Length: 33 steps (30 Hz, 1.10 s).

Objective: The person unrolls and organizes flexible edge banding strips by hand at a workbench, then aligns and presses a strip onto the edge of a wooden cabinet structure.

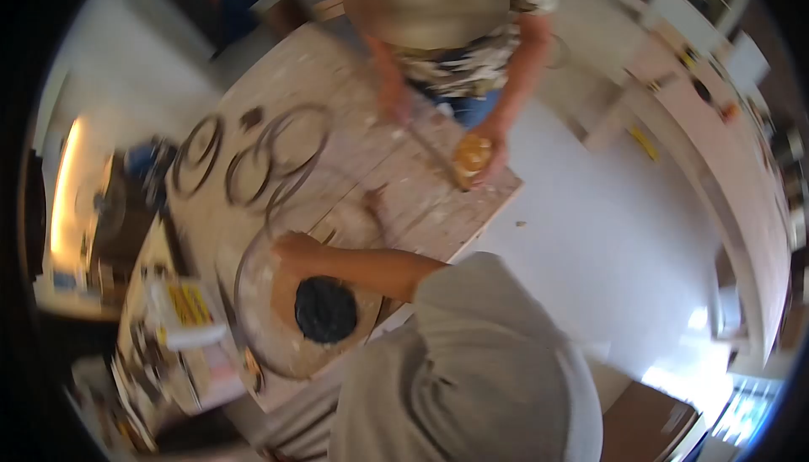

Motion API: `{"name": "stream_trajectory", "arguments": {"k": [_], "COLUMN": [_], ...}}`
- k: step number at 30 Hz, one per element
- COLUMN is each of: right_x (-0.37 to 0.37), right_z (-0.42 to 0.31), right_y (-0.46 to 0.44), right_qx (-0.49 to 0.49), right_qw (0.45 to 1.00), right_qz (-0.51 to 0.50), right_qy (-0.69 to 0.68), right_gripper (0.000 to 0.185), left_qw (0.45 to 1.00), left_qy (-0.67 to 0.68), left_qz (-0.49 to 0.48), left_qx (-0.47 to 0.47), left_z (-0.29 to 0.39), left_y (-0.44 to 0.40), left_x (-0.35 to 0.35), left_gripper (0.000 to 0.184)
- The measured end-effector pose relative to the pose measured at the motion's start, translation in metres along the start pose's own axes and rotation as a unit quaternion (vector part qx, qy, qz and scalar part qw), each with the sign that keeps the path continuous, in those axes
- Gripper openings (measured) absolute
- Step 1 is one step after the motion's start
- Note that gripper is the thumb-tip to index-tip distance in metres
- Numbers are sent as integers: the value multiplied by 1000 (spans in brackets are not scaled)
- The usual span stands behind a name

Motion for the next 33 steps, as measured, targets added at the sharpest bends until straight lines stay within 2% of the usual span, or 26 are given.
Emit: {"name": "stream_trajectory", "arguments": {"k": [1,2,4,7,10,11,12,14,16,17,19,20,23,24,25,26,27,29,30,32,33], "right_x": [-25,-48,-43,-54,-67,-50,-45,-49,-61,-64,-73,-75,-85,-91,-96,-102,-107,-100,-93,-81,-76], "right_z": [-30,-64,-140,-221,-270,-291,-303,-322,-332,-337,-348,-356,-370,-371,-372,-375,-377,-394,-404,-418,-422], "right_y": [18,43,89,135,173,167,174,193,216,227,245,252,252,255,253,245,236,207,189,148,124], "right_qx": [27,50,32,125,154,110,113,100,61,73,98,100,24,-100,-131,-161,-192,-280,-324,-288,-230], "right_qw": [992,968,929,867,823,766,759,741,724,717,708,712,692,639,639,638,638,572,535,584,614], "right_qz": [-79,-159,-255,-370,-427,-510,-505,-524,-562,-581,-608,-582,-615,-577,-573,-567,-559,-559,-557,-542,-536], "right_qy": [-94,-186,-267,-310,-342,-376,-395,-409,-395,-378,-346,-380,-378,-499,-497,-496,-494,-532,-546,-531,-532], "right_gripper": [24,32,52,72,74,77,77,73,66,61,52,39,34,26,25,23,21,18,17,22,23], "left_qw": [888,890,867,857,855,857,837,843,856,905,903,900,891,885,877,901,900,884,897,919,928], "left_qy": [230,231,259,291,332,344,361,348,324,217,145,164,247,290,331,344,356,403,363,269,216], "left_qz": [47,118,136,159,167,165,223,231,224,199,152,151,155,167,177,131,152,104,57,-25,-61], "left_qx": [395,375,403,394,362,346,345,338,335,308,375,375,347,324,300,231,199,213,246,288,299], "left_z": [-4,-6,27,64,92,93,99,97,95,97,83,81,82,83,82,76,72,78,71,48,40], "left_y": [4,-1,16,35,57,63,69,83,95,99,113,117,122,126,130,134,141,154,165,187,195], "left_x": [2,-14,-22,-32,-37,-36,-36,-23,-12,-4,5,11,20,20,19,18,10,-11,-22,-45,-56], "left_gripper": [55,17,13,11,14,17,23,23,24,27,30,34,45,49,54,63,60,60,56,46,39]}}
Point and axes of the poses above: each hand's wrist, its own y-axis away from the middle knuckle, its own x-axis out of the back of the hand, z = x × y, the point moved 4 cm from there along -y, towards the middle knuckle, and after that the axes turned 15 degrees about z, right-handed, at the moved point
